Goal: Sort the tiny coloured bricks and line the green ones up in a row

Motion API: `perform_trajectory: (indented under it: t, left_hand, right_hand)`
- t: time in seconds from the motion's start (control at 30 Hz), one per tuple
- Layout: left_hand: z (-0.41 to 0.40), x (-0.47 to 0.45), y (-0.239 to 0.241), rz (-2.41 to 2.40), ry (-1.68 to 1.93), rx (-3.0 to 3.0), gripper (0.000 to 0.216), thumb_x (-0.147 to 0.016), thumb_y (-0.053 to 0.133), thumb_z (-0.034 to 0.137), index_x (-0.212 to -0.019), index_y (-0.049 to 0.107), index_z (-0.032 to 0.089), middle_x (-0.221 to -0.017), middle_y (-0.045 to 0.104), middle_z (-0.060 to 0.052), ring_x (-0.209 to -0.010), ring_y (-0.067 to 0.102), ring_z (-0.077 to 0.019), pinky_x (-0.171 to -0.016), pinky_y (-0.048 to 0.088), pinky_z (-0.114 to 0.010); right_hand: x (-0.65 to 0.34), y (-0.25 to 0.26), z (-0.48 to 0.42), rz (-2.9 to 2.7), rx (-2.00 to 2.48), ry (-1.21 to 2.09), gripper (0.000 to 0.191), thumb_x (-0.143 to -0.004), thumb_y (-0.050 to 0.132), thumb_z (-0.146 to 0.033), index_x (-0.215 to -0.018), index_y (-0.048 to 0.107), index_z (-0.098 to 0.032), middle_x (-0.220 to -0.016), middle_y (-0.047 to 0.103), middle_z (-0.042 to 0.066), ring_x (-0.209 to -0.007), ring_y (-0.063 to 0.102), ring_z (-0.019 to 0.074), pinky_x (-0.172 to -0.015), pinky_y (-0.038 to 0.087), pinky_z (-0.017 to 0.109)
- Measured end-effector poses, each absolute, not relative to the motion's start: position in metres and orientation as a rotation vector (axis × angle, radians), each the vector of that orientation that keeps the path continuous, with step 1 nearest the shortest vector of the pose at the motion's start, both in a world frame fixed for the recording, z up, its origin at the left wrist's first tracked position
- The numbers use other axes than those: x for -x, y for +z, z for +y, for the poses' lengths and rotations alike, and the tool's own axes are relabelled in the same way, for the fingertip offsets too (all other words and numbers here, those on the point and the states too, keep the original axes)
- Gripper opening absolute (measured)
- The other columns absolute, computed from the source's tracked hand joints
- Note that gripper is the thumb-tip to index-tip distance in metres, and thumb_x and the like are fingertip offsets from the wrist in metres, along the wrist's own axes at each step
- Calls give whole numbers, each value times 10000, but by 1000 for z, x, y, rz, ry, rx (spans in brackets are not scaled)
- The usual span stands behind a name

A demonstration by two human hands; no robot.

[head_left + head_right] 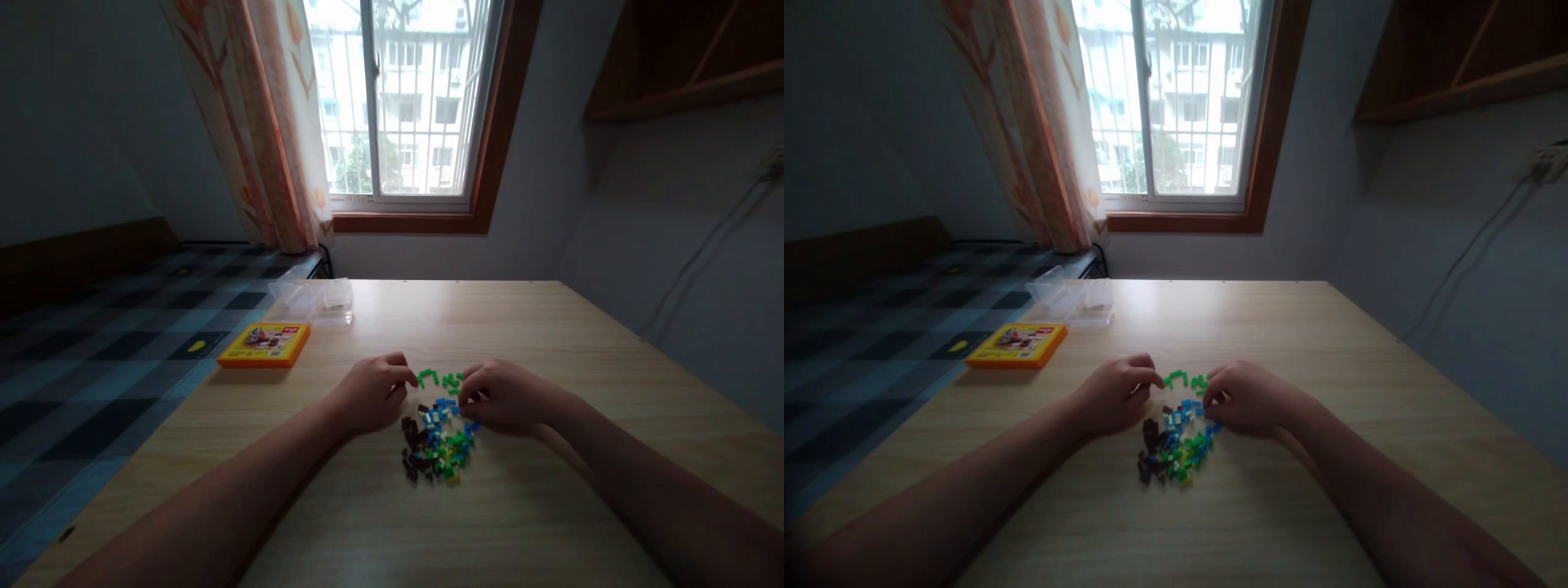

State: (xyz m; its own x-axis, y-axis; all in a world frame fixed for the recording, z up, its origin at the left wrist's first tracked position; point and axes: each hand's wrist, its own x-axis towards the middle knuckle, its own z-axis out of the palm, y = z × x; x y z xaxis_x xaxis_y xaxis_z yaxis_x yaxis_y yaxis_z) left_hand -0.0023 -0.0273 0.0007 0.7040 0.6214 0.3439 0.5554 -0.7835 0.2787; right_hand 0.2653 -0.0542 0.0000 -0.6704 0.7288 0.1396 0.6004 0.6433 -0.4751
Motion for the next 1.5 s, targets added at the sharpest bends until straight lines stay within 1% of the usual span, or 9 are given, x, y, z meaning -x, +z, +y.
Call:
perform_trajectory:
  t: [0.1,0.2,0.3,0.5,0.87,1.07,1.17,1.4,1.5]
  left_hand:
    - [-27,3,0,960,643,-2757,327,-788,497,87,-913,758,239,-943,675,-17,-690,600,-116,-684,478,-241]
    - [-27,3,0,956,633,-2766,320,-788,498,91,-914,756,233,-939,675,-22,-700,609,-121,-692,481,-247]
    - [-26,3,0,962,628,-2769,314,-789,499,100,-913,755,233,-937,675,-22,-699,608,-124,-692,483,-255]
    - [-26,3,-1,961,637,-2758,320,-778,502,94,-907,759,235,-932,673,-19,-687,601,-115,-686,484,-248]
    - [-25,3,-1,964,634,-2763,321,-780,502,90,-908,757,236,-933,672,-21,-693,604,-116,-685,487,-247]
    - [-26,3,-1,969,633,-2757,318,-773,507,96,-900,758,243,-928,673,-14,-686,604,-115,-687,484,-247]
    - [-26,3,-1,974,639,-2750,318,-770,506,98,-899,758,244,-940,676,-11,-693,606,-119,-693,481,-250]
    - [-25,3,-2,973,633,-2755,321,-781,498,99,-907,756,242,-934,676,-14,-707,612,-122,-695,477,-247]
    - [-24,4,-2,970,636,-2758,317,-788,499,99,-912,753,243,-940,676,-14,-715,615,-123,-696,475,-246]
  right_hand:
    - [-261,4,-57,-2534,1061,553,89,-808,690,-230,-829,770,-196,-741,666,13,-617,548,96,-568,376,200]
    - [-258,13,-65,-2559,1034,599,116,-831,693,-281,-840,770,-195,-749,671,17,-609,555,95,-563,379,204]
    - [-254,20,-73,-2632,1009,613,97,-820,703,-278,-831,770,-209,-743,673,10,-626,567,103,-580,385,213]
    - [-252,18,-76,-2692,1031,486,110,-788,729,-326,-830,773,-235,-748,686,9,-634,572,123,-587,365,245]
    - [-250,15,-76,-2679,1057,463,104,-792,683,-229,-845,772,-242,-747,685,-3,-628,576,115,-580,352,239]
    - [-250,14,-76,-2664,1045,463,127,-813,682,-266,-897,777,-251,-773,688,6,-654,583,124,-596,360,240]
    - [-249,12,-75,-2682,1030,451,146,-806,678,-231,-913,774,-257,-777,679,-1,-652,569,114,-604,358,234]
    - [-243,7,-78,-2715,994,385,144,-809,655,-211,-889,764,-258,-799,675,-2,-676,570,115,-640,369,238]
    - [-244,11,-79,-2713,984,366,128,-822,648,-222,-877,761,-247,-792,682,3,-661,569,115,-624,363,239]
